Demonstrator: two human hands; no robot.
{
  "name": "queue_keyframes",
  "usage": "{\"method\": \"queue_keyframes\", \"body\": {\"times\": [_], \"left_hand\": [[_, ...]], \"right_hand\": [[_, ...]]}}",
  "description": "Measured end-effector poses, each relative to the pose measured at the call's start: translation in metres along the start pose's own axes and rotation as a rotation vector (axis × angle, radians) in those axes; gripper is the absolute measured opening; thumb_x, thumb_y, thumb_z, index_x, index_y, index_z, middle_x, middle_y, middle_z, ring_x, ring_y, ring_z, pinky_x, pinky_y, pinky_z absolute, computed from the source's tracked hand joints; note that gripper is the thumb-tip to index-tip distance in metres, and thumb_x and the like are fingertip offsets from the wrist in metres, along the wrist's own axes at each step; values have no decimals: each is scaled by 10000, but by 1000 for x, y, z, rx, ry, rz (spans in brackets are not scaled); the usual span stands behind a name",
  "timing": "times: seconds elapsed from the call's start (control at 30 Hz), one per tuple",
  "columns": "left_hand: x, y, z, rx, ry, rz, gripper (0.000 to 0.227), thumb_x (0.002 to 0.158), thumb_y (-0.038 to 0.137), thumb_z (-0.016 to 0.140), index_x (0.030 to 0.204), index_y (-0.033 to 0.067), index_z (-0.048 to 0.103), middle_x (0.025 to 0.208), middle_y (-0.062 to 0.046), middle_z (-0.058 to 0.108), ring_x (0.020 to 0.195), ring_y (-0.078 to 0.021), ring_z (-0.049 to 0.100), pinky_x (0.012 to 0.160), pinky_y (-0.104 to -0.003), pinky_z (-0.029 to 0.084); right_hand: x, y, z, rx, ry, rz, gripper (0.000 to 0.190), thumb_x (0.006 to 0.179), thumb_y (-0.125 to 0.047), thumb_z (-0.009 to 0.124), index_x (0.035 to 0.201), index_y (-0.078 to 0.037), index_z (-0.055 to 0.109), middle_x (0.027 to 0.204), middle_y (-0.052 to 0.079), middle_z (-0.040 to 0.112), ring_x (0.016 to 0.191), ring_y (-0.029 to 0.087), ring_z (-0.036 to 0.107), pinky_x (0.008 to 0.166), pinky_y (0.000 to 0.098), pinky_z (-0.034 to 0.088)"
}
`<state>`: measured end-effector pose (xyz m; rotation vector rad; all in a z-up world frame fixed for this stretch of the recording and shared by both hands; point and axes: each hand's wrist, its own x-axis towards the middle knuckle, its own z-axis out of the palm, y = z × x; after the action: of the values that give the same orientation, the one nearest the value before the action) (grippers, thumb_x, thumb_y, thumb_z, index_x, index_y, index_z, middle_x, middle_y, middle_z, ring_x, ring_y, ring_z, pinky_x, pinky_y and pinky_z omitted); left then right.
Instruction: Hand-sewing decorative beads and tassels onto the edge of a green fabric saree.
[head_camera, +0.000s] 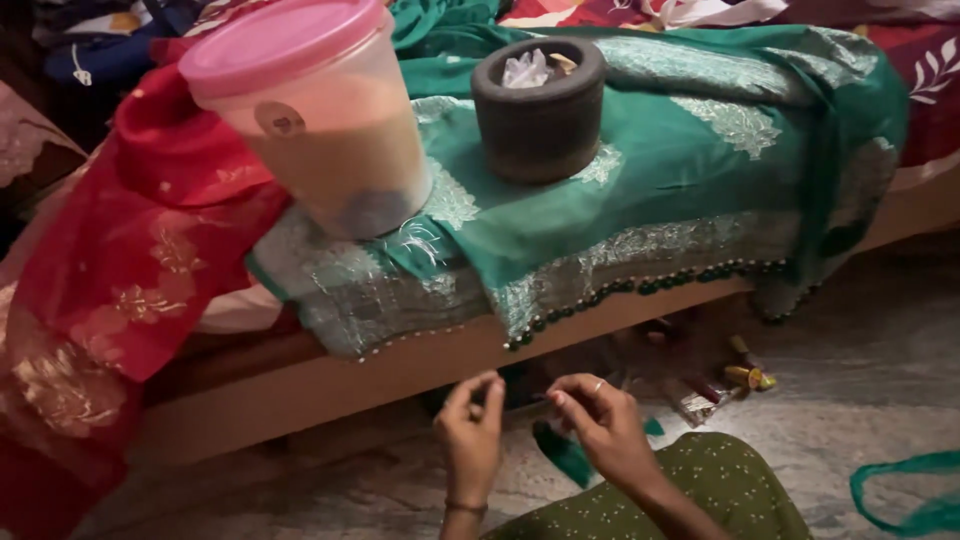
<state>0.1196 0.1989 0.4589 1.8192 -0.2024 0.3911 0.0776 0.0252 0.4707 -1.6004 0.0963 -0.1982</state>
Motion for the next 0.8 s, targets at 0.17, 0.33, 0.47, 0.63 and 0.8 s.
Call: {"method": "queue_keyframes", "body": {"times": [0.17,0.33,0.47,0.63,0.8], "left_hand": [[30,-14,11,3,46,-261,204,916,176,765,1069,45,794,615,-121,660,474,-42,487,464,-245,373],[32,-36,21,-245,11,-187,128,929,121,728,937,-3,756,750,21,692,534,-7,453,466,-228,357],[16,-49,18,-184,-2,-84,123,907,104,729,876,-15,729,714,5,643,573,-16,473,504,-231,388],[-11,-100,21,-347,-94,-331,198,940,159,695,852,-10,638,766,-32,651,598,-70,499,532,-268,416],[11,-58,23,-456,29,-421,203,952,213,689,1026,24,674,857,-8,666,583,-72,485,506,-252,396]], "right_hand": [[0,2,-4,-101,59,0,159,916,-145,705,961,1,748,728,25,688,580,84,591,490,270,476],[-9,-6,-9,-206,40,31,175,912,-179,697,943,-14,747,651,30,677,514,83,554,464,277,447],[-13,17,-17,-199,16,4,194,927,-195,698,942,-4,731,679,25,646,579,67,536,499,266,449],[-14,35,-21,-144,-15,140,211,930,-229,669,950,-31,740,739,-1,695,625,88,638,543,272,530],[-15,26,-19,-175,-77,172,214,933,-241,669,945,-39,741,737,-3,712,630,95,628,566,277,516]]}}
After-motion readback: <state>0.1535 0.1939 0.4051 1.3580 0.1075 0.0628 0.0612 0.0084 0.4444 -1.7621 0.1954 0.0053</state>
